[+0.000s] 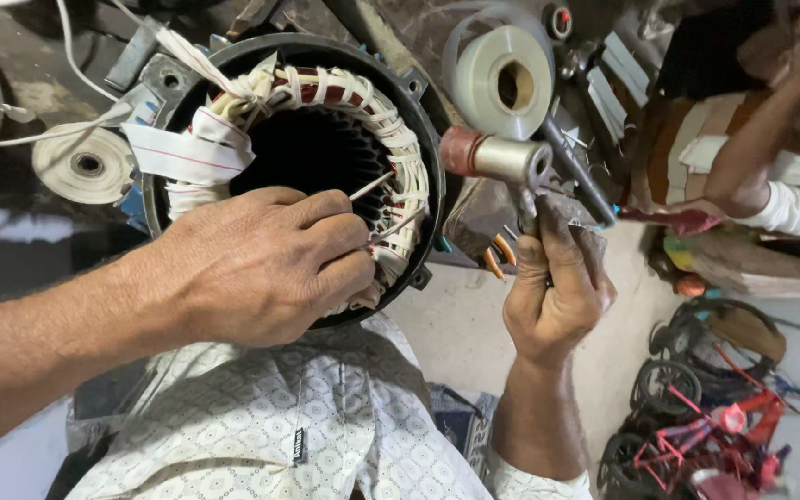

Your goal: The person is repairing a motor stator by hand. They use a hammer to tap insulation tape into the slots of the stator and a screwdriver to adjust the wires and tape.

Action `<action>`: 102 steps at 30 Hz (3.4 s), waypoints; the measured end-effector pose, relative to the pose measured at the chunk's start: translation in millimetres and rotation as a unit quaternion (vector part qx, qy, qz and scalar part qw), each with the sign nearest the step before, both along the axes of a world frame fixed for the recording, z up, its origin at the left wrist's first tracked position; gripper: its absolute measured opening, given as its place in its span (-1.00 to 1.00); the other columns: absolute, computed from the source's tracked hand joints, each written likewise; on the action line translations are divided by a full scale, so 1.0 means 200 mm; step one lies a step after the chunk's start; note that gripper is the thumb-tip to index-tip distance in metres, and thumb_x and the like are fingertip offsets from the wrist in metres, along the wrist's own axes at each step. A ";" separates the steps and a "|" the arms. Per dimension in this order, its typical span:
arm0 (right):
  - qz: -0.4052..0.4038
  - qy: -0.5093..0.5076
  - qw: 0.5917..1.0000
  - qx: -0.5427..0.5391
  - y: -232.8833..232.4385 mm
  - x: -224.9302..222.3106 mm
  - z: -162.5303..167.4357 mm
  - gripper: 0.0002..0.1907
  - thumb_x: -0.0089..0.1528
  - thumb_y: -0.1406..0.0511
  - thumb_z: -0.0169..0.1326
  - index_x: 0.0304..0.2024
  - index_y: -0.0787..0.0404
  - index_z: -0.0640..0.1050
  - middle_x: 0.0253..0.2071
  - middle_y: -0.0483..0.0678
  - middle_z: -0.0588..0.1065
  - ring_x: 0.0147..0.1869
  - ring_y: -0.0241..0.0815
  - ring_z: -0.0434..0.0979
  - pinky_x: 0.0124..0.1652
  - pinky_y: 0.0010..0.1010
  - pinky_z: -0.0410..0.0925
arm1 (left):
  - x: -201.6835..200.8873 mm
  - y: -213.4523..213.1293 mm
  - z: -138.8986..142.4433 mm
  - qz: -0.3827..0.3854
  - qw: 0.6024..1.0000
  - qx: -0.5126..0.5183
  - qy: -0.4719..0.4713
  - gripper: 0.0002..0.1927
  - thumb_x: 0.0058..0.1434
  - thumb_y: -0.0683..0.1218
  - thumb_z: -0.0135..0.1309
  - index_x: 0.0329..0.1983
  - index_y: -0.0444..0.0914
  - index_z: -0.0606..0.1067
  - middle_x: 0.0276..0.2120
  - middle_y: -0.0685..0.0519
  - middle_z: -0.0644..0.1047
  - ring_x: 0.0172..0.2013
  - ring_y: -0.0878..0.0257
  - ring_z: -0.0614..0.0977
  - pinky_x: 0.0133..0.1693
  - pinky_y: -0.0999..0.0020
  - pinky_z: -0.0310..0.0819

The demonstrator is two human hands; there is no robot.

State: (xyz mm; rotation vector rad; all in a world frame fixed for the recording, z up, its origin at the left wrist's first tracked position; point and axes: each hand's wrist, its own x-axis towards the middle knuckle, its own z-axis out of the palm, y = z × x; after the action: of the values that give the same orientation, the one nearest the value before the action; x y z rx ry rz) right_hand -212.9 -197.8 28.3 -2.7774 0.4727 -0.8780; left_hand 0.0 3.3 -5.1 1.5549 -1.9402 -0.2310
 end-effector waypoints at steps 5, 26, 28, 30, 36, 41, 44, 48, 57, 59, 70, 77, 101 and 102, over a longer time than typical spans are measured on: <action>0.135 0.117 0.984 -0.024 -0.17 0.05 0.04 -0.67 0.30 0.46 0.14 0.13 0.28 0.60 -0.11 0.14 0.61 -0.13 -0.01 0.65 -0.15 -0.29 0.47 | -0.03 -0.01 0.01 0.063 0.998 -0.009 -0.007 -0.78 0.27 -0.04 0.05 -0.24 -0.29 0.57 -0.32 -0.11 0.60 -0.20 0.06 0.63 -0.26 0.16 0.61; 0.455 0.208 0.819 -0.282 -0.44 0.52 0.35 -0.65 0.32 0.32 0.27 0.18 0.08 0.65 -0.37 -0.06 0.55 -0.40 -0.17 0.53 -0.41 -0.33 0.41 | -0.72 -0.67 -0.08 0.409 0.896 -0.171 0.024 -0.86 0.19 -0.10 0.12 -0.33 -0.29 0.52 -0.38 -0.02 0.49 -0.28 0.12 0.56 -0.24 0.18 0.51; 0.444 0.218 0.794 -0.353 -0.37 0.56 0.44 -0.64 0.32 0.27 0.28 0.18 0.02 0.65 -0.41 -0.11 0.54 -0.46 -0.21 0.51 -0.49 -0.35 0.39 | -0.70 -0.65 -0.10 0.413 0.887 -0.209 -0.005 -0.87 0.14 -0.09 0.13 -0.37 -0.26 0.51 -0.40 0.01 0.47 -0.31 0.14 0.54 -0.26 0.20 0.48; 0.473 0.214 0.825 -0.222 -0.33 0.58 0.49 -0.66 0.44 0.35 0.18 0.27 0.05 0.57 -0.30 -0.12 0.52 -0.39 -0.30 0.52 -0.42 -0.42 0.40 | -0.70 -0.62 -0.10 0.418 0.875 -0.242 -0.017 -0.88 0.10 -0.09 0.14 -0.43 -0.23 0.48 -0.41 0.03 0.46 -0.32 0.16 0.53 -0.31 0.24 0.43; 0.425 0.339 0.740 -0.397 -0.12 0.64 0.55 -0.58 0.29 0.33 0.22 0.22 0.05 0.62 -0.43 -0.12 0.54 -0.51 -0.29 0.47 -0.54 -0.46 0.38 | -0.68 -0.57 -0.10 0.441 0.867 -0.230 -0.033 -0.83 0.00 -0.01 0.13 -0.52 -0.20 0.49 -0.48 0.05 0.49 -0.35 0.17 0.52 -0.31 0.26 0.40; 0.445 0.275 0.801 -0.293 0.00 0.65 0.65 -0.69 0.42 0.41 0.15 0.21 0.11 0.57 -0.29 -0.07 0.57 -0.39 -0.33 0.52 -0.46 -0.52 0.41 | -0.65 -0.56 -0.10 0.454 0.852 -0.258 -0.012 -0.82 -0.02 -0.02 0.13 -0.49 -0.22 0.53 -0.50 0.04 0.49 -0.37 0.16 0.52 -0.32 0.29 0.38; 0.455 0.290 0.798 -0.267 0.00 0.67 0.58 -0.68 0.49 0.37 0.16 0.28 0.05 0.57 -0.28 -0.11 0.55 -0.35 -0.34 0.55 -0.43 -0.57 0.43 | -0.65 -0.57 -0.11 0.430 0.873 -0.232 -0.001 -0.83 -0.01 -0.01 0.13 -0.53 -0.22 0.54 -0.53 0.02 0.48 -0.37 0.14 0.52 -0.29 0.25 0.38; 0.380 0.335 0.733 -0.453 0.02 0.66 0.53 -0.62 0.33 0.36 0.22 0.21 0.05 0.64 -0.44 -0.13 0.53 -0.54 -0.29 0.42 -0.58 -0.45 0.32 | -0.66 -0.57 -0.14 0.442 0.852 -0.277 0.032 -0.75 -0.10 0.01 0.13 -0.44 -0.25 0.59 -0.48 0.01 0.49 -0.34 0.14 0.52 -0.25 0.23 0.38; 0.343 0.340 0.721 -0.497 0.04 0.64 0.53 -0.60 0.33 0.33 0.22 0.23 0.01 0.64 -0.45 -0.17 0.49 -0.54 -0.31 0.40 -0.58 -0.46 0.27 | -0.66 -0.58 -0.14 0.436 0.864 -0.250 0.021 -0.79 -0.03 0.02 0.11 -0.50 -0.22 0.56 -0.52 0.03 0.45 -0.38 0.17 0.50 -0.33 0.25 0.34; 0.361 0.297 0.762 -0.449 0.02 0.64 0.53 -0.61 0.40 0.37 0.17 0.27 0.01 0.61 -0.36 -0.17 0.50 -0.45 -0.33 0.44 -0.48 -0.47 0.31 | -0.66 -0.57 -0.14 0.439 0.852 -0.284 0.021 -0.78 -0.03 0.03 0.12 -0.50 -0.23 0.56 -0.51 0.04 0.47 -0.37 0.14 0.51 -0.31 0.24 0.35; 0.375 0.219 0.810 -0.395 -0.24 0.58 0.47 -0.69 0.42 0.37 0.26 0.22 0.09 0.66 -0.29 -0.09 0.59 -0.45 -0.32 0.44 -0.47 -0.47 0.33 | -0.67 -0.60 -0.15 0.459 0.848 -0.266 0.007 -0.83 0.02 -0.03 0.12 -0.45 -0.23 0.53 -0.45 0.03 0.48 -0.32 0.15 0.53 -0.24 0.25 0.42; 0.297 0.099 0.949 -0.030 -0.81 0.40 0.05 -0.79 0.51 0.36 0.18 0.12 0.39 0.61 -0.09 0.09 0.65 -0.02 -0.32 0.61 -0.03 -0.48 0.45 | -0.70 -0.63 -0.14 0.438 0.867 -0.236 0.015 -0.88 0.17 -0.09 0.14 -0.38 -0.24 0.51 -0.35 0.02 0.47 -0.23 0.14 0.52 -0.20 0.21 0.42; 0.446 -0.045 0.870 0.204 -0.82 0.34 -0.17 -0.83 0.31 0.43 0.22 -0.03 0.25 0.62 -0.15 0.00 0.57 -0.12 -0.20 0.60 -0.11 -0.39 0.47 | -1.04 -0.80 0.03 0.558 0.810 -0.161 -0.081 -0.79 0.26 -0.06 0.20 -0.17 -0.28 0.52 -0.28 0.00 0.44 -0.24 0.11 0.53 -0.18 0.15 0.45; 0.517 -0.026 0.834 0.192 -0.77 0.38 -0.10 -0.79 0.30 0.45 0.20 0.00 0.25 0.62 -0.12 0.00 0.57 -0.10 -0.19 0.60 -0.10 -0.39 0.48 | -1.05 -0.79 0.03 0.565 0.806 -0.151 -0.094 -0.77 0.24 -0.05 0.20 -0.14 -0.28 0.52 -0.28 0.00 0.44 -0.24 0.11 0.53 -0.18 0.15 0.45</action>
State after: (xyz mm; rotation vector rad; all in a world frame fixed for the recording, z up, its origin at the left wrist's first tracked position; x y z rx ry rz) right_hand -136.0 -352.0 8.2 -2.1019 -0.7457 -0.4809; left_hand -209.6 -155.7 1.0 2.2359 -0.7952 0.7222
